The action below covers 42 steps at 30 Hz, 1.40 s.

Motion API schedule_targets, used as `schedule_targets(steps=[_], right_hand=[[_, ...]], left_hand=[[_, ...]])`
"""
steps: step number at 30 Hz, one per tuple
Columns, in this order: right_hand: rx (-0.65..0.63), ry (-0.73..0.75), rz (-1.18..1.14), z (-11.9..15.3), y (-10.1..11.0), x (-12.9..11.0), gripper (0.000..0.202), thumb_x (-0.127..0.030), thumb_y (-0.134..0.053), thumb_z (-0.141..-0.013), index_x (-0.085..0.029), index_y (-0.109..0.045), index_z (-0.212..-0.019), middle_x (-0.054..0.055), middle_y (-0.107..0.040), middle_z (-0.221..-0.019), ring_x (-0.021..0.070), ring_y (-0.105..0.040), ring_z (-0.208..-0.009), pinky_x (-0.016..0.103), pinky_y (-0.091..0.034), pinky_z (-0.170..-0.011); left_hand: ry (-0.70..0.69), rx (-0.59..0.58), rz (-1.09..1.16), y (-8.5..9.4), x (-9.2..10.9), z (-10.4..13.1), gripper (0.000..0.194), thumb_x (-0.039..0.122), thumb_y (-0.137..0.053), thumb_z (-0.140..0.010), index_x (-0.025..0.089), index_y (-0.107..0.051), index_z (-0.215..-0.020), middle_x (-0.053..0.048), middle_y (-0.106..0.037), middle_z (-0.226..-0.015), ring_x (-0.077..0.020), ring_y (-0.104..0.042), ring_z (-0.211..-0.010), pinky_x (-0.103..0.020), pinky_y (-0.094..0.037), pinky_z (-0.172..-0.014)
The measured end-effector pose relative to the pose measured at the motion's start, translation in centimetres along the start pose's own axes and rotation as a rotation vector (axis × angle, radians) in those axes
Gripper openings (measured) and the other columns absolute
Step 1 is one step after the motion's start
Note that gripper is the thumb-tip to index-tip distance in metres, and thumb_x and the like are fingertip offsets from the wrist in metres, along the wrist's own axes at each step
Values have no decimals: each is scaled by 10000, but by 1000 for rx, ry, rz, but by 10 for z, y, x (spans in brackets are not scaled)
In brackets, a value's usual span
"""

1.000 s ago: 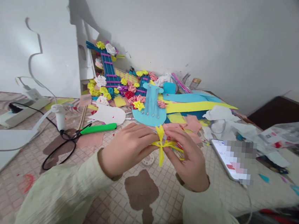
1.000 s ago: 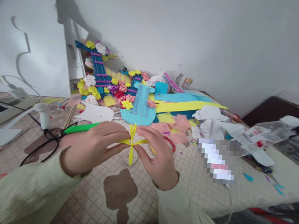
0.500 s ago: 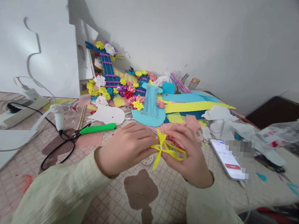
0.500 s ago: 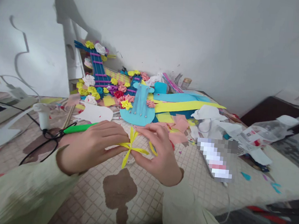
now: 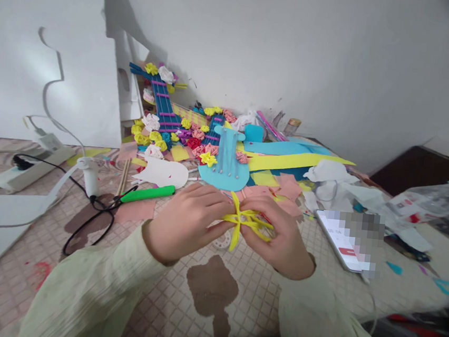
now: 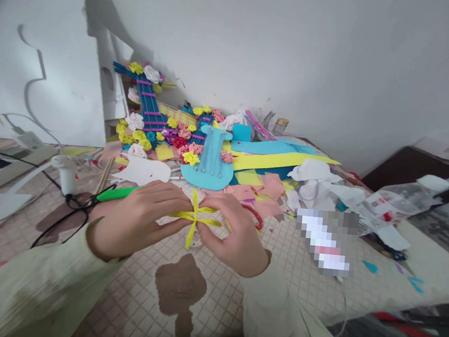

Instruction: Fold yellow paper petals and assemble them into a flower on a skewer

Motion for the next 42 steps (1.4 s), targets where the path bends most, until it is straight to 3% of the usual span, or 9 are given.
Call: schedule_targets(steps=[3,11,18,22,27,35,42], right_hand=[[5,0,34,0,-1,0,277,-165,-508,-745,-194,-517,-1021,63,-608,-963,178,-558,-909,327,-464,-758],[66,58,125,0,-4,5,125,-192,-569,-750,-196,-598,-872,37,-668,-836,165,-601,-799,317,-488,-717],[26,91,197,-3,-6,5,162,-198,-552,-771,-171,-601,-923,47,-673,-861,156,-606,-791,295,-492,-705],[59,131,235,-5,-4,3,111,-179,-560,-761,-184,-623,-852,31,-684,-781,155,-621,-718,284,-504,-639],[159,147,226,-7,-1,-5,119,-105,-560,-736,-196,-636,-751,11,-678,-698,139,-619,-646,267,-504,-600],[102,191,269,-7,3,-11,194,-67,-500,-746,-205,-637,-758,3,-660,-676,145,-599,-655,284,-495,-622],[143,231,275,-1,0,-8,180,-50,-509,-729,-186,-624,-760,20,-655,-669,151,-582,-641,303,-496,-627]], left_hand=[[27,-23,-6,-1,-1,0,182,274,-463,-815,151,-591,-857,-44,-638,-810,-176,-561,-810,-313,-432,-716],[66,-52,-40,-8,-6,2,217,288,-445,-825,151,-602,-886,-55,-642,-757,-176,-582,-758,-323,-462,-687],[4,38,-66,-14,-10,3,243,291,-433,-836,131,-616,-835,-44,-643,-643,-170,-602,-642,-303,-470,-595],[-23,73,-49,-14,-11,4,212,271,-451,-830,136,-613,-810,-31,-639,-609,-154,-599,-601,-277,-461,-562],[-77,149,28,-13,-11,6,127,185,-475,-815,137,-591,-836,-24,-646,-638,-127,-603,-626,-249,-456,-588],[-167,235,103,-13,-9,6,71,127,-504,-787,135,-568,-816,-34,-674,-715,-128,-617,-656,-250,-455,-593],[-188,263,123,-19,-7,7,89,76,-499,-763,109,-575,-794,-53,-669,-678,-139,-619,-627,-258,-449,-564]])
Point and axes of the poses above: each hand's wrist, its own z-axis away from the middle knuckle, its own y-axis out of the back of the hand, x = y × z, the point moved 1 cm from there along -z, towards the middle knuckle
